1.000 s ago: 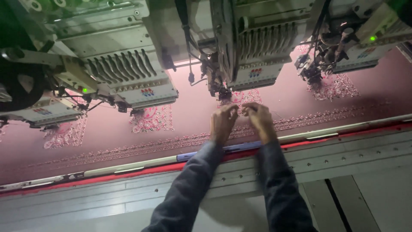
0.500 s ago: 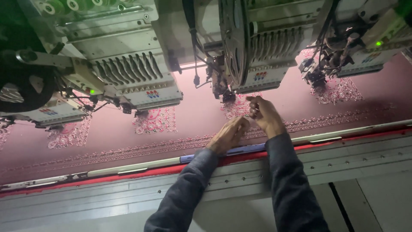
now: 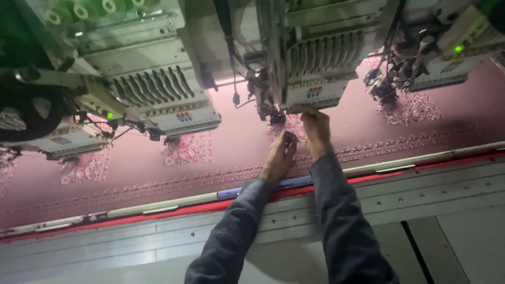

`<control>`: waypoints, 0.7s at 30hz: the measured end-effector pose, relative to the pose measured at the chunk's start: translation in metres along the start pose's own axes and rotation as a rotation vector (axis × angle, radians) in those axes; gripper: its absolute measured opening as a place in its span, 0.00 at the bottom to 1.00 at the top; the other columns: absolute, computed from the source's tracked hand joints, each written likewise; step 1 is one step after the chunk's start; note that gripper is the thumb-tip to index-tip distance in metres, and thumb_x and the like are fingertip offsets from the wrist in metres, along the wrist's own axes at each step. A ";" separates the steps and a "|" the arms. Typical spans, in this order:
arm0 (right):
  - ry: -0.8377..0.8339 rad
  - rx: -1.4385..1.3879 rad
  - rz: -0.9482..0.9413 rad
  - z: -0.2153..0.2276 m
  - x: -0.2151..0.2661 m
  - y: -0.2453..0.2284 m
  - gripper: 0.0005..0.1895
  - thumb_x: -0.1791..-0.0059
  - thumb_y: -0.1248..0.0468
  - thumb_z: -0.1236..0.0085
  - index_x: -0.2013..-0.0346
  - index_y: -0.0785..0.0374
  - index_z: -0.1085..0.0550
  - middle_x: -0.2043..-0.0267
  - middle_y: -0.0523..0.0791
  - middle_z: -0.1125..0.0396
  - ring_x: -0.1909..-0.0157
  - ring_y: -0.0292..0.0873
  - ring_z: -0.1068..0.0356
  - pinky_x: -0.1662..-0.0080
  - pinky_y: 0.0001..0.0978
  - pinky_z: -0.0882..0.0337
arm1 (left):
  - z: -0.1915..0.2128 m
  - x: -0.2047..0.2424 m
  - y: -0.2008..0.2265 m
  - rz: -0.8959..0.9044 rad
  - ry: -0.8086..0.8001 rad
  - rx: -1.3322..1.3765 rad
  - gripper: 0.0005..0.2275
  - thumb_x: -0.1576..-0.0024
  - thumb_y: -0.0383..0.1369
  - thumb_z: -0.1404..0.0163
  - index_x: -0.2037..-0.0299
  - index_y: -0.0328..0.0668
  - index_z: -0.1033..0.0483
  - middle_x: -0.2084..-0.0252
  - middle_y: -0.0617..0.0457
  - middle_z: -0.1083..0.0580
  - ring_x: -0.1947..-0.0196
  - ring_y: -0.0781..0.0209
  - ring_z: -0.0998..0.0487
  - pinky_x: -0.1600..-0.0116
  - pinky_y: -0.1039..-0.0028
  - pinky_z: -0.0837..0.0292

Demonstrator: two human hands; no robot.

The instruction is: Operating and maintaining a multi-head industrial embroidery machine by threading needles and adjusting fabric.

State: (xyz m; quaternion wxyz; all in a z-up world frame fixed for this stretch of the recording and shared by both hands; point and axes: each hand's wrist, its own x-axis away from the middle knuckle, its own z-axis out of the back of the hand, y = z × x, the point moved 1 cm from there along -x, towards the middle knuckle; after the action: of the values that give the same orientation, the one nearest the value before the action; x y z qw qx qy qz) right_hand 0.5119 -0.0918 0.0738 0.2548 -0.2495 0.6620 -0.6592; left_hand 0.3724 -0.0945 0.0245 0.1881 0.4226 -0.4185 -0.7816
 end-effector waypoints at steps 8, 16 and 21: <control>0.000 0.579 -0.090 0.123 -0.008 0.040 0.11 0.56 0.56 0.43 0.63 0.36 0.17 0.71 0.41 0.26 0.62 0.49 0.25 0.56 0.42 0.26 | -0.050 -0.015 0.029 0.154 -0.073 -0.070 0.06 0.34 0.37 0.54 0.53 0.47 0.29 0.72 0.44 0.25 0.68 0.42 0.18 0.62 0.58 0.22; 0.089 0.842 0.052 0.276 -0.078 0.060 0.11 0.55 0.56 0.41 0.61 0.42 0.17 0.67 0.43 0.25 0.56 0.51 0.24 0.53 0.45 0.26 | -0.188 -0.086 0.029 0.353 -0.136 -0.148 0.09 0.37 0.44 0.52 0.55 0.54 0.25 0.75 0.48 0.23 0.66 0.43 0.16 0.56 0.54 0.24; 0.084 0.851 0.047 0.299 -0.093 0.047 0.12 0.53 0.56 0.43 0.57 0.47 0.17 0.60 0.46 0.23 0.50 0.55 0.24 0.47 0.50 0.27 | -0.262 -0.127 0.019 0.448 0.031 -0.176 0.08 0.39 0.47 0.51 0.58 0.62 0.22 0.77 0.47 0.23 0.64 0.41 0.17 0.56 0.52 0.23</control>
State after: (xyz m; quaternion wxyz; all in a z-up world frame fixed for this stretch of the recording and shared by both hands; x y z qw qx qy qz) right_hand 0.7809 -0.2520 0.0273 0.3229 -0.0801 0.3463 -0.8772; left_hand 0.6585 -0.1526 0.0273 0.3992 0.3133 -0.4292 -0.7472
